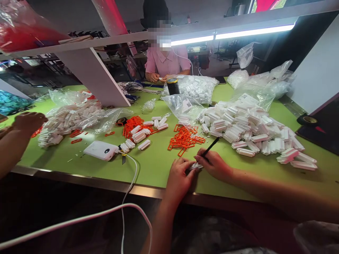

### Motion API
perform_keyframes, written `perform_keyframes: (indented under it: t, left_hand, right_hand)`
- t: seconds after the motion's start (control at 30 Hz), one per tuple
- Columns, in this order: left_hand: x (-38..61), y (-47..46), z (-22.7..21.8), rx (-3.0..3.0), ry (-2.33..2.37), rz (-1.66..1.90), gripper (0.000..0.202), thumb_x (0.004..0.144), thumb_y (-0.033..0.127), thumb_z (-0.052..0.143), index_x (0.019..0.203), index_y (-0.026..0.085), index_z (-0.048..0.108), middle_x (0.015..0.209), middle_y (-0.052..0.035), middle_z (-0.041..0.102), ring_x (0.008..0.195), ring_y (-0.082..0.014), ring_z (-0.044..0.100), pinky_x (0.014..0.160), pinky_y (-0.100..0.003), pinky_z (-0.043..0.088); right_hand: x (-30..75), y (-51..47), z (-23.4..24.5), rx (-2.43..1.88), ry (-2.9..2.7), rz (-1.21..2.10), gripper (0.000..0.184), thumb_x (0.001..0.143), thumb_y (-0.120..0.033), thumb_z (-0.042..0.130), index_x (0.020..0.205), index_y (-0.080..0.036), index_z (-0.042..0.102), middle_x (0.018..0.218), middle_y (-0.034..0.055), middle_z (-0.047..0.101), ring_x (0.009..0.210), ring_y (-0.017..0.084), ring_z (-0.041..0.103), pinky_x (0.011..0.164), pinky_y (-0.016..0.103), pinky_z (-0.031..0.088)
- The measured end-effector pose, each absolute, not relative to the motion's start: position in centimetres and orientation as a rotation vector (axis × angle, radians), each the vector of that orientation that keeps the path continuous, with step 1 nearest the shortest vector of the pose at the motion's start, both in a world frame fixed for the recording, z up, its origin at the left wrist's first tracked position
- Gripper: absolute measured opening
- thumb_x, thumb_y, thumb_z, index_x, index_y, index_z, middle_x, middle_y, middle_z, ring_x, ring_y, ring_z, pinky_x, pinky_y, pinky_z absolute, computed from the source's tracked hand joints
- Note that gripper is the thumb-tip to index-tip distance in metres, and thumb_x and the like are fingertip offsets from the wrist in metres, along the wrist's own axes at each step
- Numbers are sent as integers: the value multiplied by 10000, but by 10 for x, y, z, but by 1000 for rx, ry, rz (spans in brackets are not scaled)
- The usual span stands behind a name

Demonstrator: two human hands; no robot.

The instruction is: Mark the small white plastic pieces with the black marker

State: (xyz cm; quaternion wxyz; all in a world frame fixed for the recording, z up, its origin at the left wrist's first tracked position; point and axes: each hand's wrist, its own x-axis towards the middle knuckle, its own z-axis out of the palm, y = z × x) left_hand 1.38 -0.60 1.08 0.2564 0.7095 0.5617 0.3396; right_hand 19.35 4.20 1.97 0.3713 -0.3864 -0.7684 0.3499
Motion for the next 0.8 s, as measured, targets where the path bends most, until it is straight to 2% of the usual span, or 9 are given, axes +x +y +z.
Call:
perform_keyframes:
  t: [0.27,0.47,0.6,0.8]
  left_hand:
    - [14,-6,11,1929,1504,926,147,893,233,777,1038,246,790,943,-34,705,958,-241,616,882,-383,473]
    - [12,-6,9,1901,1506,922,131,899,242,757,1027,243,787,950,-37,699,964,-247,613,881,-391,478]
    - [10,-6,6,1836,1468,1018,171,879,231,777,1050,223,769,1000,-46,714,1000,-245,633,930,-398,489]
    - [10,-6,4,1823,1466,1040,125,863,224,796,986,227,775,952,-35,720,970,-235,650,899,-380,503]
  right_hand:
    - [195,44,16,-1011,-2046,841,403,1056,-531,452,799,-233,539,678,8,605,623,165,554,615,280,442]
    - [191,42,19,-983,-2192,664,384,1088,-451,404,818,-223,554,720,42,654,667,181,604,663,282,445]
    - [193,42,19,-980,-2216,617,338,1079,-418,456,838,-220,587,741,48,680,692,183,627,677,277,458]
    - [200,47,11,-954,-2032,716,289,1035,-408,543,846,-210,634,752,41,690,669,178,626,646,282,493]
